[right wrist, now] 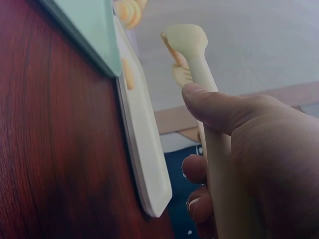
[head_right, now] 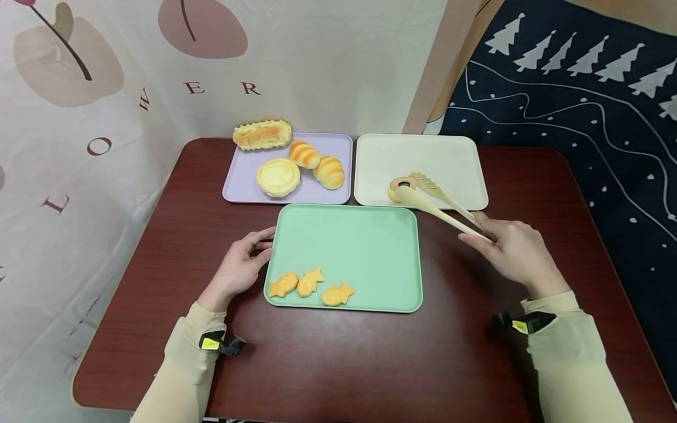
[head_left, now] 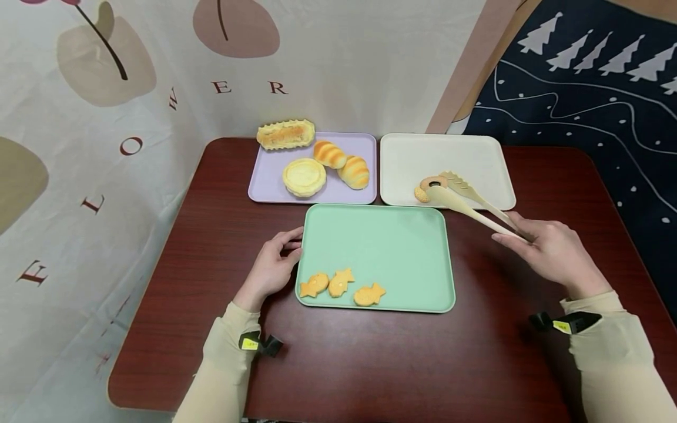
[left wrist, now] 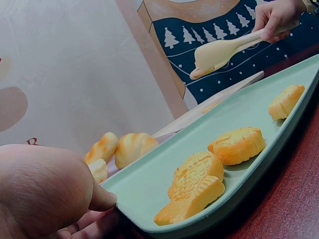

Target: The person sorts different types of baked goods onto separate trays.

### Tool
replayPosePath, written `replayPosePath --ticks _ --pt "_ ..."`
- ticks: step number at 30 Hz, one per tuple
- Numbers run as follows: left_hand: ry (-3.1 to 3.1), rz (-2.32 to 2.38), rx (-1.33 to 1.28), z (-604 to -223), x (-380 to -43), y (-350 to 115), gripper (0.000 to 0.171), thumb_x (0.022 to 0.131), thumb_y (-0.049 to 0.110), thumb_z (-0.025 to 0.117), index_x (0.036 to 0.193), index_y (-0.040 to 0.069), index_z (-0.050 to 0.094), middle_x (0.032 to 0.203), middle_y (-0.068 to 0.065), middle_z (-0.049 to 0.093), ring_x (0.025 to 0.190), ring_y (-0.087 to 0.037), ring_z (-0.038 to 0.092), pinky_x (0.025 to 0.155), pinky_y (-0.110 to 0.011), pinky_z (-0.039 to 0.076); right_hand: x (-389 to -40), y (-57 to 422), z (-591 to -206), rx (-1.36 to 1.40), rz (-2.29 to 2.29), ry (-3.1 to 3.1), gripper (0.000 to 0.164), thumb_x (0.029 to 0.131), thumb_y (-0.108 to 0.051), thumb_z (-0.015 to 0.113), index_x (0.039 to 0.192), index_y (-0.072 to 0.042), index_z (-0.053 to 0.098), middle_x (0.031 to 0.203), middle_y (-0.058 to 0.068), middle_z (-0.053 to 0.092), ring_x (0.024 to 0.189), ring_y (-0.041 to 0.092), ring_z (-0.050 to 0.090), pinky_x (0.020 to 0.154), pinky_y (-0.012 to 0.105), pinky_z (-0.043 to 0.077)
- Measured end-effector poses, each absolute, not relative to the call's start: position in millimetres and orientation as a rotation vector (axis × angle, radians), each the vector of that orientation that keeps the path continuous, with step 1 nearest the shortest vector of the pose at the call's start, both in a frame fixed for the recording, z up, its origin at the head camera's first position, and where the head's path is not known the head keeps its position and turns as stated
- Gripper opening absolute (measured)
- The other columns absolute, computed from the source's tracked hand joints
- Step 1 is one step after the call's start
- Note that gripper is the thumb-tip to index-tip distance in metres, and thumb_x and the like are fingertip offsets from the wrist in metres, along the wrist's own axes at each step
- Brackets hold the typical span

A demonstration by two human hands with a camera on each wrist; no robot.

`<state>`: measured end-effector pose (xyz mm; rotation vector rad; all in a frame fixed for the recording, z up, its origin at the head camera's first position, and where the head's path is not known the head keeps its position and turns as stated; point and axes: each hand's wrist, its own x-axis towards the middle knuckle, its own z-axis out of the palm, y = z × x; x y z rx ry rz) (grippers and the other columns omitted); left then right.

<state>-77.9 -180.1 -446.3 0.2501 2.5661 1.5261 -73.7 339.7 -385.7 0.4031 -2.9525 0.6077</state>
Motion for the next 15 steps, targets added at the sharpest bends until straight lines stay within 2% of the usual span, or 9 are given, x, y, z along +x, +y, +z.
replayPosePath --ticks 9,12,15 --pt "2.565 1.514 0.246 -444.6 -76.3 -180.1 0.046 0.099 0.005 0.056 0.144 0.008 0.049 0.128 -0.008 0.056 0.112 -0.025 0.057 0.091 -0.043 0.050 -80.1 351.9 -392.3 0.232 0.654 -3.049 0.069 0.091 -0.050 0.065 0.139 -0.001 0.053 0.125 0.028 0.059 0.062 0.025 0.043 0.047 0.032 0.029" --pt "2.566 1.512 0.242 -444.6 -76.7 -180.1 0.046 0.099 0.005 0.056 0.144 0.008 0.049 0.128 -0.007 0.056 0.113 -0.024 0.057 0.091 -0.043 0.050 -81.4 356.2 -394.4 0.193 0.659 -3.070 0.071 0.091 -0.051 0.064 0.141 -0.003 0.052 0.113 0.027 0.065 0.065 0.027 0.044 0.049 0.033 0.029" --pt "2.564 1.512 0.240 -444.6 -77.0 -180.3 0.046 0.099 0.006 0.056 0.144 0.008 0.049 0.128 -0.007 0.056 0.113 -0.024 0.056 0.091 -0.043 0.050 -83.0 359.9 -397.3 0.172 0.664 -3.089 0.072 0.091 -0.052 0.064 0.142 -0.004 0.051 0.093 0.021 0.068 0.067 0.028 0.045 0.051 0.034 0.029"
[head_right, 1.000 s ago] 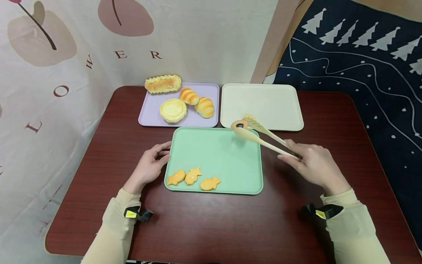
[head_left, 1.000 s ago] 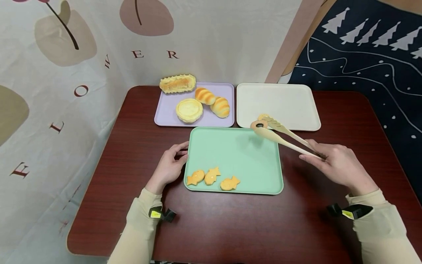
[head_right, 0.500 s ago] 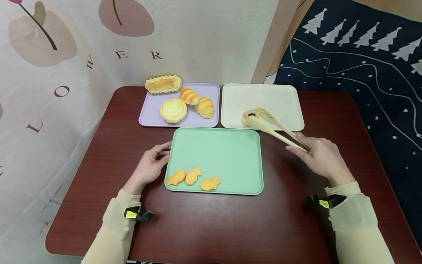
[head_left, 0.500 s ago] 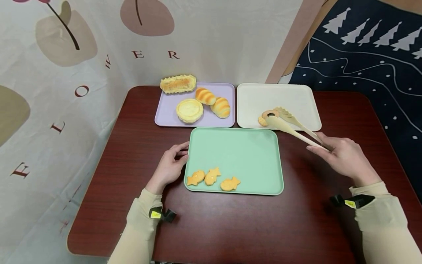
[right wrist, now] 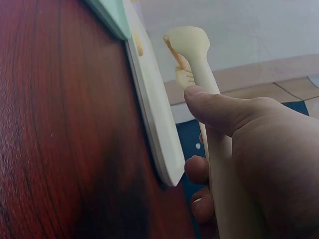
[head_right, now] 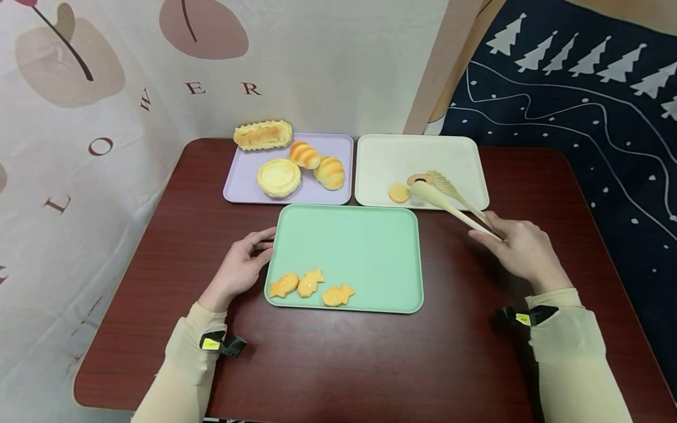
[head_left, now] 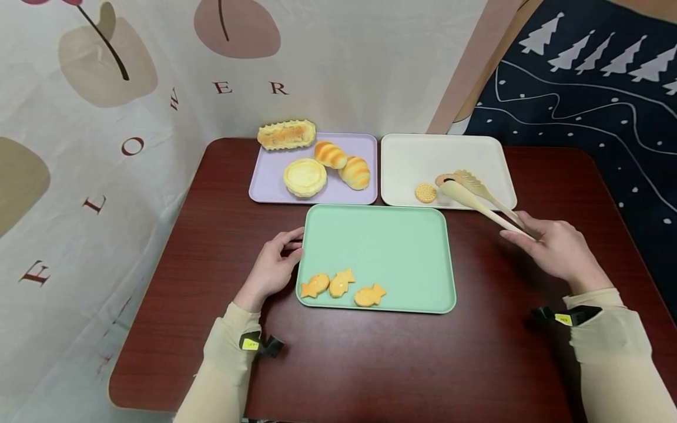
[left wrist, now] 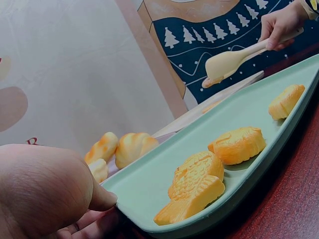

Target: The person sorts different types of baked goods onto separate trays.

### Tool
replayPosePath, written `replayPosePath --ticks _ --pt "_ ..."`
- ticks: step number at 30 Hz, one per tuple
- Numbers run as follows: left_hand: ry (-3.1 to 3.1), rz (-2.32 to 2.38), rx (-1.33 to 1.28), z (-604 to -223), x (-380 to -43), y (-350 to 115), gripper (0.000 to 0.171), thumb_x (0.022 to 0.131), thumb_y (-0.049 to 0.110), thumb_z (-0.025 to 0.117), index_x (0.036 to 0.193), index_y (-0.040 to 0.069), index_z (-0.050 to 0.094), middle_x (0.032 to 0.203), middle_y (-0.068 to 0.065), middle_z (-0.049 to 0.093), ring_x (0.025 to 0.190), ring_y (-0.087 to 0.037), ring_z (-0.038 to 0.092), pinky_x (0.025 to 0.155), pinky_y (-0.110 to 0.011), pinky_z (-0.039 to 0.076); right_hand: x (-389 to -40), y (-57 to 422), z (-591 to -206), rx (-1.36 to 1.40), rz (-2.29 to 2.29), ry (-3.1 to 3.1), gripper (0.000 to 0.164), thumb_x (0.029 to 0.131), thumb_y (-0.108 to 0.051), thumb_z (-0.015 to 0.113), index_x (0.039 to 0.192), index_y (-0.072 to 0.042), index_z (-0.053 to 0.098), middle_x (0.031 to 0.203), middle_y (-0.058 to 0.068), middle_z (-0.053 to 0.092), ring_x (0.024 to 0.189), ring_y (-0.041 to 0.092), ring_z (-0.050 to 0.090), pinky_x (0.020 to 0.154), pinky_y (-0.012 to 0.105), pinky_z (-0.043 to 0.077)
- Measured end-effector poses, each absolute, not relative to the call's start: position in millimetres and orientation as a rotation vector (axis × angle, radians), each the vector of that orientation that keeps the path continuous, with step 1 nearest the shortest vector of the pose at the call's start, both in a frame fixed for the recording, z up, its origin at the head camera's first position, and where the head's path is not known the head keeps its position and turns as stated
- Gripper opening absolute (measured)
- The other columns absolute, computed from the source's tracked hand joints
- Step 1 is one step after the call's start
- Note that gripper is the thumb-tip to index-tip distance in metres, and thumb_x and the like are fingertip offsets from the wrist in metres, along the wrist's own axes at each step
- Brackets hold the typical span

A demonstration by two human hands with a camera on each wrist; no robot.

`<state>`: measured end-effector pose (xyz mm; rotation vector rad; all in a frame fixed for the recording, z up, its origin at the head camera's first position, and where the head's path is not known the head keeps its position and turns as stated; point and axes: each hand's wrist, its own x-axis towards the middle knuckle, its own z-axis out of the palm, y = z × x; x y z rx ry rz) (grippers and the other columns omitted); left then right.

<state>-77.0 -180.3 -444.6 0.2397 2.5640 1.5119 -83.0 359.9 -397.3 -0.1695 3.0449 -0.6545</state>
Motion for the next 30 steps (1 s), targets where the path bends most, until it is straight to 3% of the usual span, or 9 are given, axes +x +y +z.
replayPosePath --ticks 1,8,16,24,26,30 --pt "2.561 1.513 0.241 -444.5 -76.9 -180.3 0.046 0.099 0.006 0.056 0.144 0.009 0.049 0.129 -0.007 0.056 0.113 -0.025 0.056 0.091 -0.043 0.050 -83.2 360.9 -398.2 -0.161 -0.653 3.040 0.072 0.091 -0.053 0.063 0.143 -0.004 0.050 0.086 0.019 0.066 0.068 0.028 0.045 0.052 0.035 0.030" --pt "2.546 1.528 0.249 -444.5 -76.0 -180.4 0.046 0.100 0.006 0.055 0.145 0.009 0.048 0.131 -0.009 0.055 0.115 -0.026 0.055 0.091 -0.044 0.049 -83.3 366.3 -402.6 -0.119 -0.651 3.024 0.073 0.091 -0.055 0.063 0.142 -0.005 0.051 0.105 0.028 0.065 0.076 0.032 0.049 0.057 0.038 0.033" --pt "2.553 1.518 0.245 -444.4 -76.4 -180.1 0.046 0.100 0.006 0.055 0.145 0.009 0.049 0.130 -0.008 0.055 0.114 -0.025 0.056 0.091 -0.043 0.050 -83.2 370.0 -405.9 -0.093 -0.625 3.017 0.075 0.091 -0.057 0.061 0.143 -0.005 0.050 0.112 0.030 0.063 0.081 0.034 0.052 0.062 0.043 0.038" --pt "2.548 1.533 0.248 -442.8 -76.8 -179.3 0.046 0.099 0.005 0.056 0.144 0.008 0.049 0.129 -0.009 0.056 0.113 -0.026 0.057 0.091 -0.043 0.050 -83.8 373.3 -408.4 -0.034 -0.572 2.969 0.082 0.089 -0.065 0.057 0.147 -0.008 0.045 0.081 0.014 0.063 0.082 0.032 0.048 0.063 0.040 0.036" --pt "2.552 1.530 0.247 -442.8 -77.1 -179.2 0.045 0.099 0.005 0.056 0.144 0.008 0.050 0.128 -0.008 0.056 0.113 -0.025 0.057 0.091 -0.042 0.050 -83.5 374.2 -408.5 -0.012 -0.571 2.957 0.084 0.089 -0.066 0.056 0.148 -0.008 0.044 0.083 0.015 0.063 0.084 0.033 0.048 0.064 0.040 0.036" --pt "2.561 1.524 0.249 -444.1 -77.8 -179.8 0.045 0.099 0.004 0.056 0.143 0.007 0.050 0.127 -0.008 0.057 0.112 -0.025 0.057 0.090 -0.042 0.051 -82.0 376.3 -408.0 0.012 -0.565 2.955 0.084 0.089 -0.066 0.056 0.149 -0.009 0.043 0.105 0.027 0.064 0.086 0.035 0.049 0.066 0.043 0.038"
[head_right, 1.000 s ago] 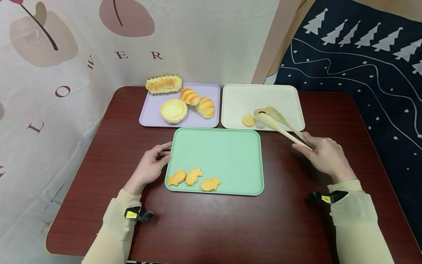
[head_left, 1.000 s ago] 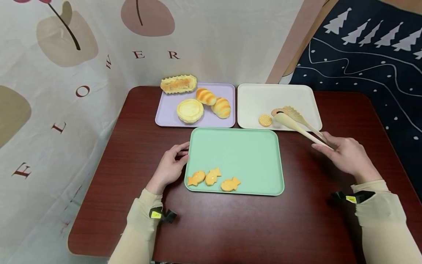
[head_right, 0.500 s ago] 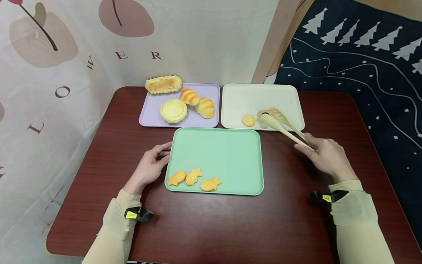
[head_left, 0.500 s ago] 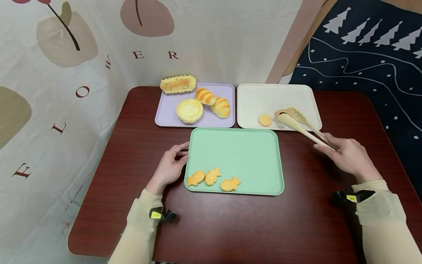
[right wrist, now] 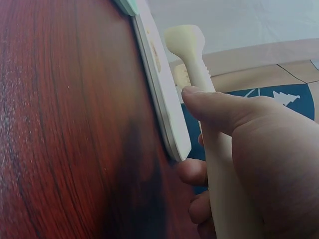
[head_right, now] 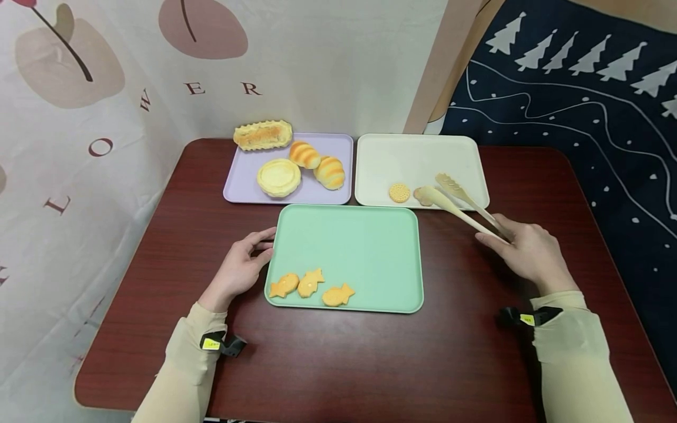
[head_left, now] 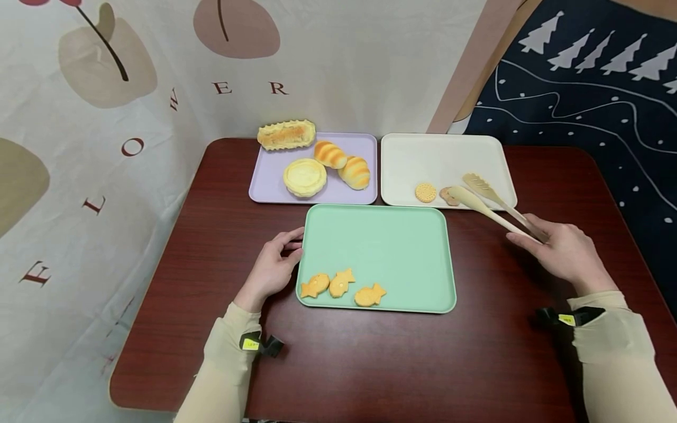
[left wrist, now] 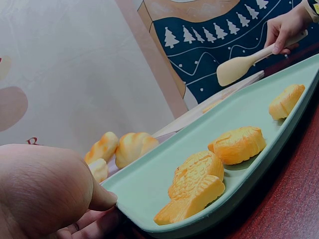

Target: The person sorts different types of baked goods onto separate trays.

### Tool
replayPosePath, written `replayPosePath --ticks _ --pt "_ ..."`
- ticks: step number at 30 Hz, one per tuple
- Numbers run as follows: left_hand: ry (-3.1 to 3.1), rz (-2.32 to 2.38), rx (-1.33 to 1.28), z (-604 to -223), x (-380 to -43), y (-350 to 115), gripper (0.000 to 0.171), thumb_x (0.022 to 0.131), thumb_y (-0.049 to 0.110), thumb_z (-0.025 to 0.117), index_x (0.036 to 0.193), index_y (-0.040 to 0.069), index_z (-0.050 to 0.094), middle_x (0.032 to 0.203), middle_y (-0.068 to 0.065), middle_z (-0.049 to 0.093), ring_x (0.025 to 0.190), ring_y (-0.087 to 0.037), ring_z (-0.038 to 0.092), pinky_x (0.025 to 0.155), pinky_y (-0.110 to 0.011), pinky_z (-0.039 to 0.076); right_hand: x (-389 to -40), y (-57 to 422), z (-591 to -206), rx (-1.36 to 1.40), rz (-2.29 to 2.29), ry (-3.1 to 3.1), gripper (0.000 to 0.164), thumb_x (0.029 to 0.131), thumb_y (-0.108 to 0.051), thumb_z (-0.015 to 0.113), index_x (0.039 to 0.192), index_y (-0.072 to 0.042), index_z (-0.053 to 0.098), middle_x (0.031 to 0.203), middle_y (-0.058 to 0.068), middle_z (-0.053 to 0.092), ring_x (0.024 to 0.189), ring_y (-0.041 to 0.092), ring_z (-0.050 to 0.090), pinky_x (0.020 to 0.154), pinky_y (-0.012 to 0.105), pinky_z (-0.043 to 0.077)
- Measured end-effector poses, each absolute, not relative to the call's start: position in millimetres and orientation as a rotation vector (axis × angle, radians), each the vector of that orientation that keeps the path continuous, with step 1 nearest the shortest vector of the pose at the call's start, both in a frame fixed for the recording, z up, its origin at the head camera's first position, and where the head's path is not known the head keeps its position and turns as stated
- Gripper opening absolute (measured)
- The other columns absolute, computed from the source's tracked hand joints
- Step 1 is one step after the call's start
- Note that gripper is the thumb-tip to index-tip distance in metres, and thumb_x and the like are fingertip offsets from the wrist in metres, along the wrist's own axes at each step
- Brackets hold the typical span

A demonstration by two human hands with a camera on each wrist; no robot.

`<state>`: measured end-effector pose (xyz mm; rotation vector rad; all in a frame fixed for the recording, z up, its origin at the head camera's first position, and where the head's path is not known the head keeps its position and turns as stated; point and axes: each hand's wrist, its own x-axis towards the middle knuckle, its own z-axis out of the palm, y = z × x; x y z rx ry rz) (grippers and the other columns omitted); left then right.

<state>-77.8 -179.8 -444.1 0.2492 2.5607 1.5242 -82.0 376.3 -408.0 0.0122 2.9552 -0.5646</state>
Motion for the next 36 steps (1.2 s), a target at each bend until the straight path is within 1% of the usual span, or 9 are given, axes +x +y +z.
replayPosePath --ticks 3,7,9,12,18,21,24,30,36 --pt "2.565 1.523 0.253 -445.3 -78.1 -180.5 0.045 0.099 0.003 0.056 0.143 0.006 0.050 0.127 -0.008 0.057 0.112 -0.025 0.057 0.090 -0.042 0.051 -78.8 377.2 -406.3 0.014 -0.557 2.972 0.083 0.089 -0.065 0.057 0.148 -0.009 0.044 0.115 0.033 0.060 0.087 0.036 0.051 0.067 0.047 0.039" --pt "2.571 1.518 0.252 -445.4 -78.1 -180.7 0.045 0.099 0.004 0.056 0.143 0.007 0.050 0.127 -0.008 0.057 0.112 -0.024 0.057 0.090 -0.042 0.051 -71.4 377.5 -402.0 -0.006 -0.547 3.006 0.080 0.089 -0.062 0.060 0.146 -0.008 0.047 0.085 0.023 0.065 0.081 0.035 0.051 0.063 0.044 0.038" --pt "2.572 1.516 0.253 -444.9 -77.7 -180.5 0.045 0.099 0.004 0.056 0.143 0.007 0.050 0.127 -0.008 0.057 0.112 -0.024 0.057 0.090 -0.042 0.050 -67.2 376.9 -399.4 -0.031 -0.540 3.024 0.077 0.089 -0.060 0.061 0.145 -0.008 0.049 0.069 0.012 0.059 0.076 0.033 0.050 0.060 0.040 0.036" --pt "2.574 1.513 0.251 -444.8 -77.8 -180.6 0.045 0.099 0.004 0.056 0.143 0.007 0.050 0.127 -0.008 0.057 0.112 -0.025 0.057 0.091 -0.042 0.050 -61.5 375.0 -395.6 -0.083 -0.538 3.053 0.073 0.089 -0.056 0.064 0.143 -0.008 0.052 0.059 0.002 0.052 0.070 0.030 0.049 0.058 0.039 0.035" --pt "2.579 1.508 0.243 -445.4 -78.1 -181.0 0.045 0.099 0.004 0.055 0.143 0.008 0.050 0.128 -0.007 0.056 0.113 -0.025 0.057 0.091 -0.042 0.050 -51.3 365.8 -387.4 -0.206 -0.533 3.100 0.066 0.089 -0.050 0.068 0.139 -0.009 0.056 0.065 0.003 0.060 0.065 0.026 0.048 0.053 0.036 0.034" --pt "2.583 1.508 0.247 -445.8 -77.6 -180.9 0.045 0.099 0.004 0.056 0.143 0.008 0.050 0.127 -0.008 0.057 0.112 -0.025 0.057 0.091 -0.042 0.050 -45.8 358.6 -383.5 -0.256 -0.543 3.123 0.063 0.089 -0.047 0.070 0.137 -0.008 0.058 0.064 0.000 0.059 0.063 0.024 0.048 0.051 0.035 0.034" --pt "2.587 1.502 0.251 -446.4 -77.3 -180.9 0.045 0.099 0.004 0.056 0.144 0.008 0.050 0.127 -0.008 0.057 0.112 -0.025 0.057 0.092 -0.042 0.050 -41.0 349.9 -380.8 -0.302 -0.552 3.131 0.060 0.088 -0.045 0.071 0.136 -0.009 0.060 0.058 -0.004 0.053 0.061 0.022 0.046 0.051 0.034 0.033" --pt "2.590 1.493 0.256 -446.4 -76.9 -180.4 0.045 0.099 0.004 0.056 0.144 0.008 0.050 0.127 -0.008 0.057 0.112 -0.024 0.058 0.092 -0.042 0.050 -32.8 331.4 -382.2 -0.416 -0.595 3.144 0.059 0.086 -0.042 0.074 0.133 -0.009 0.063 0.067 -0.004 0.061 0.061 0.019 0.045 0.051 0.031 0.033" --pt "2.592 1.498 0.255 -446.3 -78.1 -179.9 0.046 0.099 0.004 0.056 0.144 0.008 0.050 0.127 -0.008 0.057 0.113 -0.024 0.058 0.093 -0.041 0.049 -23.8 313.9 -391.7 -0.572 -0.665 3.126 0.053 0.084 -0.038 0.078 0.131 -0.016 0.065 0.070 -0.012 0.060 0.059 0.012 0.045 0.052 0.028 0.037"
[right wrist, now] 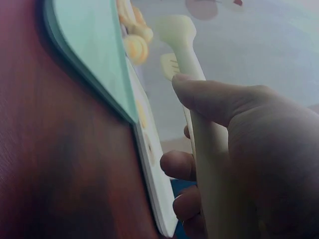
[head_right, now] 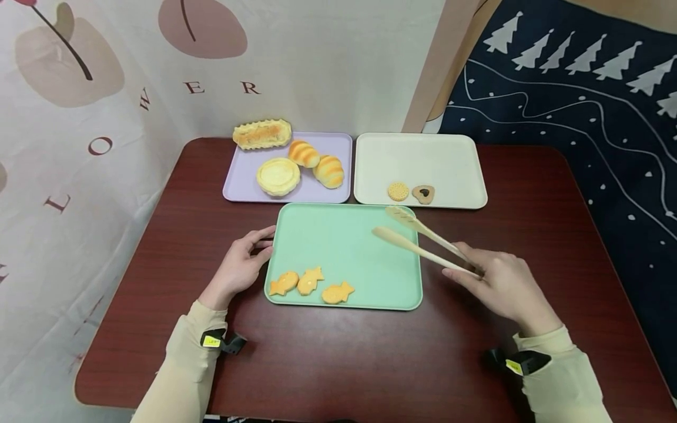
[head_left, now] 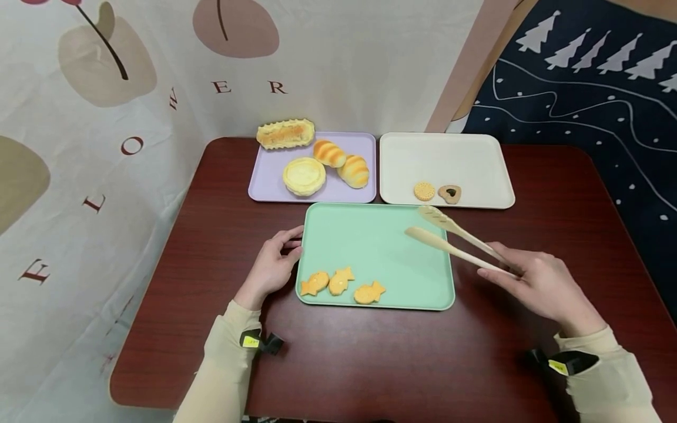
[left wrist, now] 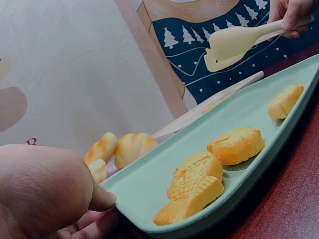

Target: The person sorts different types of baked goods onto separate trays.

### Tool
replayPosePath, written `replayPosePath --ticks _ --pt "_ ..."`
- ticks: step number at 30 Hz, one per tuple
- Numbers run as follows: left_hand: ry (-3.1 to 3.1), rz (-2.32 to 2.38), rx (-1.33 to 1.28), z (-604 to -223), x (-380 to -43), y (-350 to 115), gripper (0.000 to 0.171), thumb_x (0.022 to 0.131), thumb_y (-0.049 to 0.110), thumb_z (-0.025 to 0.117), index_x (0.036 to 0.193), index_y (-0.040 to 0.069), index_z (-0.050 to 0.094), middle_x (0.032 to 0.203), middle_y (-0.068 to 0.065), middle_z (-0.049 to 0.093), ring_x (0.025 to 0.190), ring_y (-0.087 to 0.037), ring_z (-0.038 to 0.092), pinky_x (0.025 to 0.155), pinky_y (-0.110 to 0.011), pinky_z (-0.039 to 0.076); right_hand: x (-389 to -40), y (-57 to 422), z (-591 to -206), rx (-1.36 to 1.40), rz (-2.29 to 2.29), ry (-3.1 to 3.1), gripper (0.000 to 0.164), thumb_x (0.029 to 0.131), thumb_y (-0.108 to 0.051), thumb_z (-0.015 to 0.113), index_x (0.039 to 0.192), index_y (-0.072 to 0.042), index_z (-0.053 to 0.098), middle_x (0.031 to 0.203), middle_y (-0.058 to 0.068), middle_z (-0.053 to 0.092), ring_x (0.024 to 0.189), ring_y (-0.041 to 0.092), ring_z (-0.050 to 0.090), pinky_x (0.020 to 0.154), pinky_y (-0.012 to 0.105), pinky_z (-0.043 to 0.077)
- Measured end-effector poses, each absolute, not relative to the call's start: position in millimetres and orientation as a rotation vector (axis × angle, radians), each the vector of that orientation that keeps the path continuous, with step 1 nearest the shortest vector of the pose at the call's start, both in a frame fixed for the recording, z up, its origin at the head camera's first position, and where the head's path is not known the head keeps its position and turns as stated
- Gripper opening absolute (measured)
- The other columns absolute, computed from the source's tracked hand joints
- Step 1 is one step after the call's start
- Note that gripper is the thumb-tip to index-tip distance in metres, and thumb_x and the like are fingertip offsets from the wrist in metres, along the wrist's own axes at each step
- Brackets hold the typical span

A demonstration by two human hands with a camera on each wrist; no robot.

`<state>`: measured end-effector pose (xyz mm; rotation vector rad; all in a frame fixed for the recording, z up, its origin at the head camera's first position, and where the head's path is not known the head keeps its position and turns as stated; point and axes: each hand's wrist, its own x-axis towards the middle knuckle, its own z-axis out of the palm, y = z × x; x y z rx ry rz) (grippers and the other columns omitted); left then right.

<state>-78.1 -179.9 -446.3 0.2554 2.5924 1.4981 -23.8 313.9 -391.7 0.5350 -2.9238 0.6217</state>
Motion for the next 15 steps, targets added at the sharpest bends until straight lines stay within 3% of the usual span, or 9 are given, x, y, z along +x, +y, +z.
replayPosePath --ticks 5,7,12,15 --pt "2.583 1.501 0.248 -446.4 -78.0 -180.2 0.046 0.099 0.004 0.056 0.144 0.009 0.050 0.127 -0.007 0.056 0.113 -0.024 0.057 0.092 -0.041 0.050 -15.7 302.8 -400.6 0.643 0.694 -2.917 0.053 0.083 -0.038 0.079 0.131 -0.020 0.066 0.094 -0.009 0.069 0.058 0.005 0.044 0.053 0.024 0.038" --pt "2.580 1.504 0.247 -446.4 -78.0 -180.4 0.046 0.099 0.004 0.056 0.144 0.009 0.050 0.127 -0.007 0.056 0.113 -0.024 0.057 0.091 -0.041 0.051 -12.7 299.5 -403.7 0.687 0.723 -2.918 0.052 0.083 -0.039 0.079 0.131 -0.022 0.066 0.096 -0.011 0.069 0.058 0.003 0.044 0.052 0.021 0.038" --pt "2.578 1.512 0.248 -446.5 -78.3 -180.7 0.045 0.099 0.004 0.056 0.144 0.009 0.050 0.127 -0.007 0.056 0.113 -0.025 0.057 0.091 -0.041 0.050 -7.9 291.4 -408.6 0.875 0.785 -2.884 0.044 0.084 -0.037 0.079 0.125 -0.026 0.067 0.071 -0.023 0.051 0.056 -0.005 0.042 0.051 0.012 0.036" --pt "2.578 1.509 0.245 -446.3 -78.3 -180.9 0.045 0.099 0.004 0.056 0.144 0.009 0.050 0.127 -0.007 0.056 0.113 -0.025 0.057 0.092 -0.041 0.050 -6.3 287.6 -409.7 0.984 0.819 -2.867 0.041 0.084 -0.036 0.079 0.123 -0.028 0.067 0.067 -0.025 0.045 0.054 -0.008 0.040 0.049 0.009 0.033"
